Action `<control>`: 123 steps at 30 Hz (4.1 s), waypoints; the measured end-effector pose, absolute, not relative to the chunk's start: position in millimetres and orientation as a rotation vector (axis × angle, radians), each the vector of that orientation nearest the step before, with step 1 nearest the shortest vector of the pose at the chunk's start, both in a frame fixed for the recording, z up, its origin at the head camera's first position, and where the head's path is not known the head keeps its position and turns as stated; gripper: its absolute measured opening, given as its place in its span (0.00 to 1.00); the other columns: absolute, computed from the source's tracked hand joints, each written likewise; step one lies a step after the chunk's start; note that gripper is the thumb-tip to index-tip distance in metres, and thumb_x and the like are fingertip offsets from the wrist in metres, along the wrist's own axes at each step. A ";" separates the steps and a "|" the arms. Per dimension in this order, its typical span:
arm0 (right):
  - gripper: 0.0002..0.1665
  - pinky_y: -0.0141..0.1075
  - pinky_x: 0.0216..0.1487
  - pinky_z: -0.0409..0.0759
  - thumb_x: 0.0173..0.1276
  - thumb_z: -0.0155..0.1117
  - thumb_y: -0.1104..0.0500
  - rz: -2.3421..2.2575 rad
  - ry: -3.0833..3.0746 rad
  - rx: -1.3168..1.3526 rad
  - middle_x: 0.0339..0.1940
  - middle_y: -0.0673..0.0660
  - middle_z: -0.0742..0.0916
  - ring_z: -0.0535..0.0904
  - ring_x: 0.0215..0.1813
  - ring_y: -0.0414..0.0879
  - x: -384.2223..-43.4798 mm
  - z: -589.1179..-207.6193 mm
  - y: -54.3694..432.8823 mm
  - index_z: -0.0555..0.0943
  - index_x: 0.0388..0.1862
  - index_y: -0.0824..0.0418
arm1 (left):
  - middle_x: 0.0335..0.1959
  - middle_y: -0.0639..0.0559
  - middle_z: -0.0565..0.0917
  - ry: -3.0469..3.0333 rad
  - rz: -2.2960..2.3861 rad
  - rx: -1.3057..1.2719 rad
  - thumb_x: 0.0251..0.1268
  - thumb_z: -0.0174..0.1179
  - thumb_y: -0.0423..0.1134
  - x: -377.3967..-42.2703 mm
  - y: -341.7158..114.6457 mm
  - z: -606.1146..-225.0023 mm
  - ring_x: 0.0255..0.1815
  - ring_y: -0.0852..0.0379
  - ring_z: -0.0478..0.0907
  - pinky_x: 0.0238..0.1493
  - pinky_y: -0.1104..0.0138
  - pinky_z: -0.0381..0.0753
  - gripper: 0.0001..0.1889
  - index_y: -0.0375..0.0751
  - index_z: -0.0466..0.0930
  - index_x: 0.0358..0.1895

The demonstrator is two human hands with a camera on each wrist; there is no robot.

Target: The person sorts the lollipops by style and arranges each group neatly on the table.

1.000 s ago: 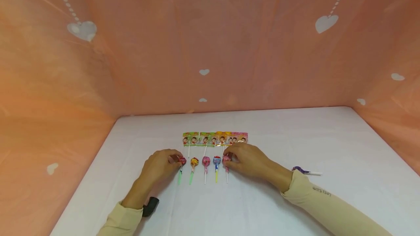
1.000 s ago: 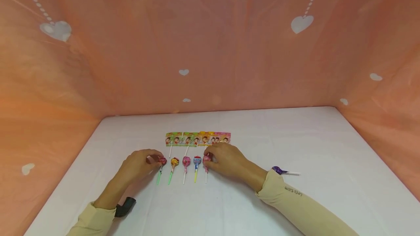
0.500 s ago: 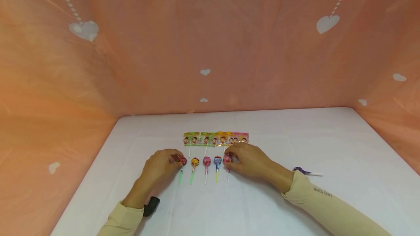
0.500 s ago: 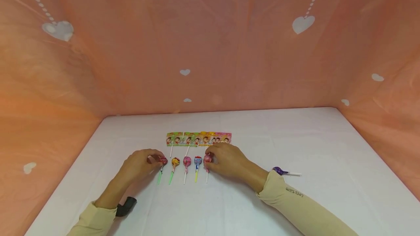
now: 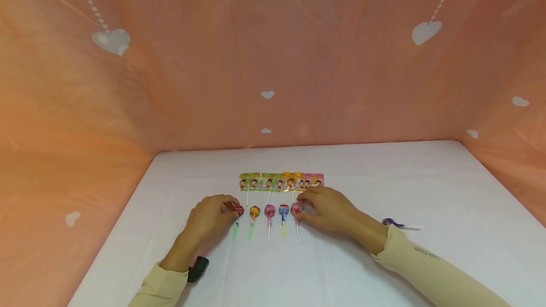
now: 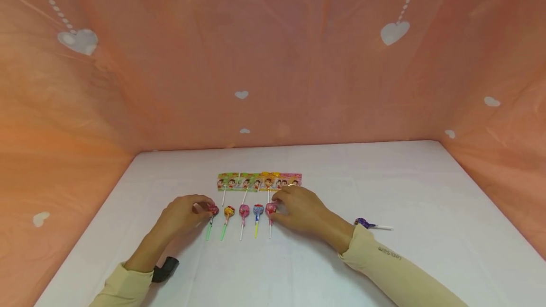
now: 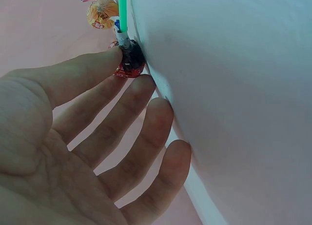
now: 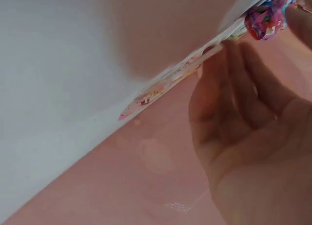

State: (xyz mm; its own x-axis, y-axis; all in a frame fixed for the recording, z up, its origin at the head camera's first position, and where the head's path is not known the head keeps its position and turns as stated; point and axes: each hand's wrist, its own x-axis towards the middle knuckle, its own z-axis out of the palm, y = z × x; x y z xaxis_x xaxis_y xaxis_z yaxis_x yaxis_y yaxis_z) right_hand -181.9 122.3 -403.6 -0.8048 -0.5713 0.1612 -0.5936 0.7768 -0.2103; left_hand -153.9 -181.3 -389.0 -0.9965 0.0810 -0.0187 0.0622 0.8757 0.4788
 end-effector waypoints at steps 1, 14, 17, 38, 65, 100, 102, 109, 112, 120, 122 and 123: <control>0.24 0.48 0.61 0.77 0.63 0.67 0.43 0.360 -2.870 0.949 0.53 0.52 0.86 0.81 0.59 0.50 -180.9 -403.2 124.3 0.83 0.53 0.54 | 0.30 0.57 0.87 3.008 0.762 0.117 0.58 0.69 0.37 -153.8 -181.5 -388.7 0.33 0.60 0.81 0.31 0.64 0.73 0.07 0.51 0.88 0.40; 0.24 0.44 0.61 0.76 0.63 0.69 0.42 0.277 -2.718 0.972 0.56 0.50 0.84 0.78 0.60 0.47 -164.6 -404.4 162.5 0.82 0.53 0.52 | 0.29 0.57 0.87 3.005 0.764 0.101 0.58 0.69 0.37 -152.2 -181.9 -387.4 0.34 0.59 0.81 0.31 0.63 0.73 0.08 0.50 0.88 0.41; 0.23 0.44 0.60 0.77 0.62 0.71 0.43 0.288 -2.682 0.961 0.54 0.50 0.84 0.79 0.58 0.46 -162.1 -403.8 176.4 0.82 0.52 0.52 | 0.30 0.56 0.87 3.008 0.763 0.105 0.58 0.69 0.37 -152.5 -181.7 -387.7 0.33 0.59 0.80 0.31 0.63 0.73 0.08 0.50 0.88 0.41; 0.18 0.28 0.55 0.69 0.55 0.77 0.52 0.240 -2.587 1.028 0.47 0.35 0.82 0.78 0.51 0.34 -153.2 -407.9 289.3 0.84 0.45 0.42 | 0.33 0.57 0.87 3.005 0.748 0.132 0.59 0.69 0.38 -155.3 -179.1 -387.9 0.36 0.58 0.81 0.33 0.63 0.75 0.07 0.51 0.88 0.41; 0.15 0.37 0.46 0.80 0.60 0.74 0.49 0.344 -2.783 0.824 0.38 0.28 0.80 0.77 0.42 0.27 -151.5 -404.2 309.4 0.82 0.46 0.40 | 0.34 0.55 0.87 3.011 0.732 0.105 0.59 0.69 0.38 -153.1 -176.9 -386.7 0.36 0.56 0.81 0.32 0.64 0.74 0.08 0.50 0.88 0.41; 0.17 0.26 0.40 0.75 0.67 0.69 0.57 0.738 -2.827 0.969 0.37 0.31 0.82 0.76 0.40 0.25 -154.4 -410.0 312.4 0.81 0.54 0.49 | 0.35 0.54 0.87 3.012 0.737 0.085 0.58 0.70 0.38 -152.6 -177.3 -386.8 0.38 0.56 0.82 0.37 0.60 0.77 0.09 0.50 0.88 0.43; 0.17 0.26 0.39 0.74 0.66 0.70 0.57 0.734 -2.819 0.986 0.36 0.31 0.82 0.75 0.39 0.25 -154.9 -410.7 312.5 0.82 0.54 0.50 | 0.35 0.54 0.87 3.011 0.740 0.085 0.58 0.70 0.38 -152.8 -177.4 -387.0 0.38 0.56 0.82 0.38 0.59 0.77 0.09 0.50 0.88 0.43; 0.17 0.27 0.39 0.76 0.66 0.70 0.54 0.719 -2.837 0.988 0.36 0.35 0.83 0.75 0.39 0.24 -155.9 -409.6 310.9 0.82 0.53 0.48 | 0.37 0.54 0.87 3.005 0.740 0.092 0.58 0.69 0.37 -152.2 -178.5 -386.5 0.38 0.56 0.82 0.39 0.59 0.78 0.10 0.48 0.87 0.44; 0.15 0.28 0.40 0.76 0.67 0.68 0.53 0.728 -2.855 0.968 0.37 0.38 0.84 0.74 0.40 0.24 -156.4 -407.9 308.9 0.82 0.53 0.48 | 0.36 0.54 0.87 3.012 0.741 0.091 0.58 0.69 0.37 -152.0 -179.1 -386.1 0.39 0.55 0.82 0.37 0.59 0.78 0.09 0.49 0.88 0.43; 0.14 0.27 0.36 0.72 0.66 0.69 0.54 0.721 -2.861 0.947 0.35 0.33 0.79 0.71 0.37 0.25 -156.3 -408.8 307.6 0.81 0.50 0.46 | 0.36 0.54 0.87 3.013 0.743 0.105 0.58 0.69 0.37 -153.6 -179.0 -389.5 0.38 0.56 0.82 0.36 0.60 0.77 0.09 0.50 0.88 0.42; 0.14 0.27 0.35 0.71 0.66 0.70 0.54 0.714 -2.861 0.934 0.35 0.33 0.79 0.70 0.37 0.26 -155.7 -409.0 307.6 0.81 0.50 0.45 | 0.36 0.55 0.87 3.018 0.738 0.109 0.58 0.69 0.37 -153.9 -178.6 -390.3 0.38 0.56 0.81 0.35 0.60 0.77 0.09 0.51 0.88 0.42; 0.14 0.27 0.35 0.70 0.66 0.70 0.53 0.707 -2.861 0.926 0.34 0.33 0.78 0.70 0.37 0.26 -155.3 -408.9 307.4 0.81 0.50 0.45 | 0.35 0.55 0.87 3.020 0.734 0.111 0.58 0.69 0.38 -153.9 -178.5 -390.4 0.38 0.56 0.81 0.35 0.61 0.76 0.08 0.51 0.88 0.41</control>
State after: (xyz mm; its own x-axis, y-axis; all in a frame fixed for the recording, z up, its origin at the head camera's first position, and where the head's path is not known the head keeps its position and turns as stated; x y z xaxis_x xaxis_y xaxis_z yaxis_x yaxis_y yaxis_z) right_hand -155.3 307.4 -408.9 -0.8191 -0.5430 0.1853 -0.5668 0.7156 -0.4083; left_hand -153.9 -178.5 -390.4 -0.9970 0.0767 -0.0134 0.0620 0.8860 0.4596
